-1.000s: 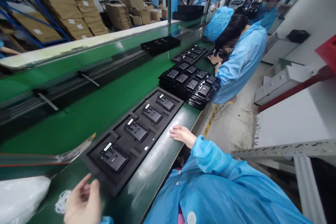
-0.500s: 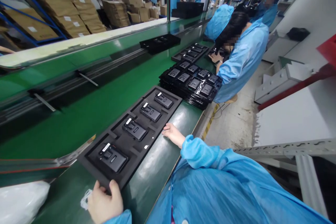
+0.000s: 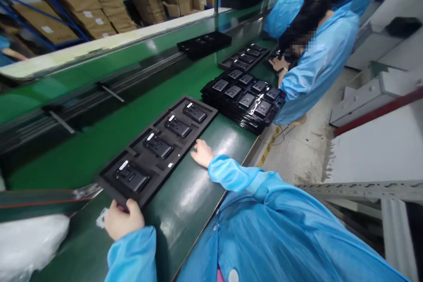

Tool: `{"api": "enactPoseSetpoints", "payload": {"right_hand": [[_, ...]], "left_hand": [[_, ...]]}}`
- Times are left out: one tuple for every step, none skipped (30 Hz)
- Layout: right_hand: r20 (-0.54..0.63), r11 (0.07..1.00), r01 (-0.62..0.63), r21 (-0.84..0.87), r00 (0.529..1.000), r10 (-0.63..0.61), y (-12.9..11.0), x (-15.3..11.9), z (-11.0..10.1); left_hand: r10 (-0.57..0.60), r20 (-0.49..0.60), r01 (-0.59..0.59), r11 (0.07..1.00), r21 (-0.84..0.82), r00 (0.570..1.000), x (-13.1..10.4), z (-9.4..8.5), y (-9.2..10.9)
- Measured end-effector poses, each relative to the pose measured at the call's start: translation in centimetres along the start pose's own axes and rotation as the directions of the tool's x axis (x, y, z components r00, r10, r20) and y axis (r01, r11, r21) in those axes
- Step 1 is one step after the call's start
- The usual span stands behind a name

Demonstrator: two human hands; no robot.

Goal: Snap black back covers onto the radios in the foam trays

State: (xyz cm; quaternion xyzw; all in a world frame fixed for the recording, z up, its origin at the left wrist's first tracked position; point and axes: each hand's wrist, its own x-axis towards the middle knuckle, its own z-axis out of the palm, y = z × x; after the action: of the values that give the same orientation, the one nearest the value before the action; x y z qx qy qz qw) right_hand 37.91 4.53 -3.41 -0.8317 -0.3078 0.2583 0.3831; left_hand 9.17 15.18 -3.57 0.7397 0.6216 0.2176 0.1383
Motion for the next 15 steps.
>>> {"api": "enactPoseSetpoints", "payload": {"right_hand": [[-0.004,0.999,0.019,-0.040,1.000,-0.020,-0.2,0.4,0.0],[-0.011,0.996,0.041,-0.076,0.999,-0.042,-0.4,0.6,0.1],[-0.019,0.992,0.066,-0.108,0.997,-0.068,-0.5,0.8,0.3],[-0.028,0.986,0.093,-0.135,0.995,-0.097,-0.6,0.9,0.4],[-0.038,0.980,0.120,-0.160,0.991,-0.128,-0.6,0.9,0.6],[-0.047,0.972,0.148,-0.183,0.986,-0.159,-0.5,0.9,0.7],[-0.057,0.963,0.176,-0.205,0.980,-0.191,-0.3,0.7,0.8],[-0.068,0.953,0.200,-0.225,0.973,-0.220,-0.1,0.6,0.8],[-0.081,0.944,0.220,-0.245,0.966,-0.246,0.1,0.4,0.8],[-0.096,0.935,0.235,-0.264,0.959,-0.268,0.3,0.2,0.7],[-0.110,0.926,0.247,-0.284,0.951,-0.288,0.5,0.1,0.6],[-0.122,0.917,0.259,-0.304,0.944,-0.307,0.7,0.0,0.4],[-0.129,0.906,0.270,-0.325,0.937,-0.326,0.9,-0.1,0.2],[-0.131,0.894,0.283,-0.348,0.929,-0.346,1.0,-0.2,0.0],[-0.126,0.879,0.299,-0.372,0.922,-0.367,1.1,-0.1,-0.2]], "left_hand": [[0.004,-0.032,-0.004,1.000,-0.005,0.999,0.5,0.3,0.1],[0.011,-0.061,-0.012,1.000,-0.010,0.998,1.0,0.7,0.1],[0.012,-0.084,-0.013,1.000,-0.015,0.996,1.5,1.1,0.1],[0.007,-0.101,-0.009,1.000,-0.023,0.995,2.0,1.4,0.0],[-0.002,-0.120,-0.001,0.999,-0.032,0.993,2.5,1.7,-0.1],[-0.010,-0.133,0.005,0.999,-0.044,0.991,2.9,2.0,-0.2],[-0.020,-0.144,0.012,0.998,-0.059,0.989,3.2,2.2,-0.4],[-0.028,-0.154,0.016,0.997,-0.076,0.988,3.3,2.4,-0.5],[-0.034,-0.163,0.018,0.995,-0.097,0.986,3.4,2.5,-0.6],[-0.038,-0.170,0.018,0.993,-0.120,0.985,3.2,2.6,-0.7],[-0.041,-0.178,0.015,0.989,-0.145,0.983,3.0,2.7,-0.7],[-0.043,-0.185,0.011,0.985,-0.170,0.982,2.7,2.7,-0.8],[-0.044,-0.192,0.006,0.981,-0.196,0.980,2.3,2.8,-0.8],[-0.046,-0.200,0.001,0.975,-0.220,0.979,1.9,2.9,-0.8],[-0.048,-0.209,-0.004,0.970,-0.243,0.977,1.6,3.0,-0.8]]}}
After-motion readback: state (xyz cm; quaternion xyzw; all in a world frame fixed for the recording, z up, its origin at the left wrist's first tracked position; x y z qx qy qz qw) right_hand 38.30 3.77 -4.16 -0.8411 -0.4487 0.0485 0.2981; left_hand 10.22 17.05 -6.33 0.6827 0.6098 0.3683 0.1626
